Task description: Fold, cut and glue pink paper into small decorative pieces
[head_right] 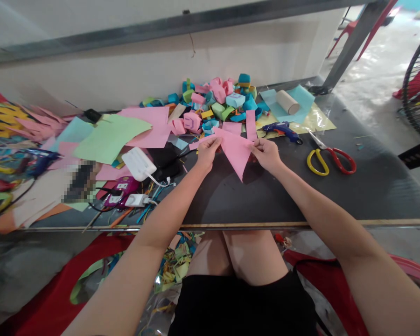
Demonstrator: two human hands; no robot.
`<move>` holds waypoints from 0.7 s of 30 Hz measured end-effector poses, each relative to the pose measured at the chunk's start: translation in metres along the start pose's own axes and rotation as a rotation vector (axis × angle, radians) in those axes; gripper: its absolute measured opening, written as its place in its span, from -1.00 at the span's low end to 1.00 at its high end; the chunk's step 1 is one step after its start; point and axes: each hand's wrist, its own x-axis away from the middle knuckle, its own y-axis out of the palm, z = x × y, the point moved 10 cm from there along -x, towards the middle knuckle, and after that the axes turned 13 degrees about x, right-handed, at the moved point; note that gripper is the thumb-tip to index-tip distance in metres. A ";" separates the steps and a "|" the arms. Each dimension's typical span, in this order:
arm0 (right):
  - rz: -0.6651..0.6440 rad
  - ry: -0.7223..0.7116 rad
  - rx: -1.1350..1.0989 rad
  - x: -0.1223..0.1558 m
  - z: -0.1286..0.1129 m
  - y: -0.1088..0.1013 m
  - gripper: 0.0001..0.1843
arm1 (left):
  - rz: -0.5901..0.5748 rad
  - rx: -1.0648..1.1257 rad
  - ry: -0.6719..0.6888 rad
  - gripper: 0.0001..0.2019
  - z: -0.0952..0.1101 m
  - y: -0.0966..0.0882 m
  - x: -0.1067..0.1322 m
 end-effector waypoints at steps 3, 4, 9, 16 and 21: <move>0.007 -0.006 -0.001 0.000 -0.001 -0.001 -0.51 | 0.000 0.007 -0.058 -0.67 -0.006 0.001 0.000; 0.006 -0.008 0.001 0.000 -0.001 -0.001 -0.51 | -0.007 0.012 -0.067 -0.65 -0.008 0.002 0.000; 0.015 -0.006 0.003 0.000 -0.001 -0.001 -0.49 | -0.078 0.021 -0.067 -0.60 -0.010 0.009 0.003; 0.021 -0.004 0.019 -0.001 -0.001 -0.002 -0.51 | -0.128 -0.058 -0.031 -0.50 -0.009 0.013 0.005; 0.018 -0.002 0.021 0.000 -0.003 -0.002 -0.49 | -0.135 -0.134 -0.040 -0.44 -0.007 0.013 0.005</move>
